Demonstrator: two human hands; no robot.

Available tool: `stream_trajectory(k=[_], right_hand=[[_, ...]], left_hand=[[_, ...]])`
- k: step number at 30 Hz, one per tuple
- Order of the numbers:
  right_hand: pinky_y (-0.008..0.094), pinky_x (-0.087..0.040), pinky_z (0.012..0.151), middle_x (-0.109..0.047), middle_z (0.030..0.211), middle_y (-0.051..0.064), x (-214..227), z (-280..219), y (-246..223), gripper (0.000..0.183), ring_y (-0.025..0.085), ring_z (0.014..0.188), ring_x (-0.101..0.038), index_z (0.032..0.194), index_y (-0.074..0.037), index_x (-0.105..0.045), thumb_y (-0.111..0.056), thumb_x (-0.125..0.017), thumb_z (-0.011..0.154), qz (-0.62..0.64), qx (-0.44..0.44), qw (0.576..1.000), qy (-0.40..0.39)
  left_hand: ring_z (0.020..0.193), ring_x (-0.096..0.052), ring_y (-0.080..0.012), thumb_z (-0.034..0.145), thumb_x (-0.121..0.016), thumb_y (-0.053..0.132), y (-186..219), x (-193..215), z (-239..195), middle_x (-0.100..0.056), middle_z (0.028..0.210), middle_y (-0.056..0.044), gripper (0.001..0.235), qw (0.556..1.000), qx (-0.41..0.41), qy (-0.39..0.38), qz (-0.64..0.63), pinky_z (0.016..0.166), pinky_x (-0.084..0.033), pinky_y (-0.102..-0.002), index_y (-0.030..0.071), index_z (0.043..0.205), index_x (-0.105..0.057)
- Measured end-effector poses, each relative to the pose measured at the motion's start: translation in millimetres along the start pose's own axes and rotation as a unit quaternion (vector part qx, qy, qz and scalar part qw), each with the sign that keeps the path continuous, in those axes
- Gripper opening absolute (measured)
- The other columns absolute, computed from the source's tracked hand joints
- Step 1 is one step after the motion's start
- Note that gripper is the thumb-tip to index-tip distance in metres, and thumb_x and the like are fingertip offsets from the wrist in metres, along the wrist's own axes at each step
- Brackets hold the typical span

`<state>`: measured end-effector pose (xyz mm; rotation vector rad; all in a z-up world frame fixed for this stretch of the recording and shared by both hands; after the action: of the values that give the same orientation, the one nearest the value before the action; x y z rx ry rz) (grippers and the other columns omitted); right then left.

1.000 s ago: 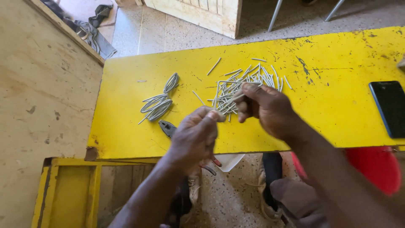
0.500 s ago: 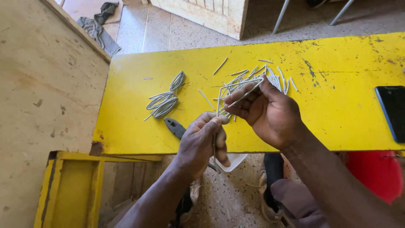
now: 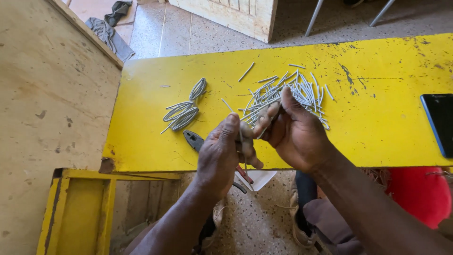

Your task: The person sits on the floor and uses pliers to cut a long metal wire into small segments on a yellow table. They repeatedly pick up the wire, measure a length, cut it, and drop the pieces onto a growing pile on the table.

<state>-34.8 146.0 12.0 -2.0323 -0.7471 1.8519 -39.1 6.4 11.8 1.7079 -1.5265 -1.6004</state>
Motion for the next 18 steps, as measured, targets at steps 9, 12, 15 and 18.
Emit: stream_trajectory(k=[9,12,15,18], right_hand=[[0.048,-0.052,0.081,-0.059,0.079,0.007,-7.5,-5.7,3.2,0.053,0.029,0.076,-0.065,0.087,-0.01,-0.069,-0.048,-0.045,0.114,0.01,-0.051,0.997,-0.063],[0.044,-0.056,0.068,-0.043,0.063,0.005,14.6,1.3,10.2,0.051,0.028,0.057,-0.06,0.081,-0.01,-0.056,-0.048,-0.048,0.114,-0.051,-0.031,0.998,-0.004],[0.043,-0.055,0.049,-0.032,0.057,0.001,11.2,-0.4,-4.8,0.053,0.022,0.045,-0.049,0.076,-0.011,-0.051,-0.05,-0.052,0.113,-0.138,-0.009,0.989,0.041],[0.039,-0.05,0.039,-0.024,0.053,0.001,10.0,-5.4,-23.4,0.057,0.022,0.038,-0.041,0.072,-0.008,-0.052,-0.047,-0.055,0.113,-0.25,0.023,0.963,0.096]], left_hand=[[0.037,-0.036,-0.0141,0.112,-0.052,0.04,14.5,-8.2,-16.3,-0.041,0.056,-0.004,0.041,0.986,0.05,-0.136,-0.088,0.031,-0.036,-0.03,0.004,0.091,-0.058],[0.034,-0.052,-0.0189,0.113,-0.059,0.031,2.8,-17.6,-22.4,-0.049,0.052,-0.012,0.036,0.976,0.037,-0.195,-0.09,0.031,-0.051,-0.034,-0.002,0.103,-0.067],[0.037,-0.051,-0.0138,0.113,-0.06,0.031,-11.0,-14.4,-26.3,-0.05,0.055,-0.009,0.033,0.984,0.041,-0.162,-0.065,0.037,-0.053,-0.027,0.0,0.103,-0.069],[0.036,-0.045,-0.0115,0.115,-0.058,0.029,-26.3,-8.3,-25.1,-0.046,0.054,-0.006,0.032,0.988,0.047,-0.139,-0.048,0.031,-0.045,-0.025,0.001,0.104,-0.065]])
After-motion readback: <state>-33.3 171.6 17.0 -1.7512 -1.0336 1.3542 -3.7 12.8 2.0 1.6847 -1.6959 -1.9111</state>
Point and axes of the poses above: each hand's wrist, its own z-axis towards the middle knuckle, its own x-axis out of the back of the hand, y = z × x, the point moved 7 cm from there along z, towards the middle knuckle
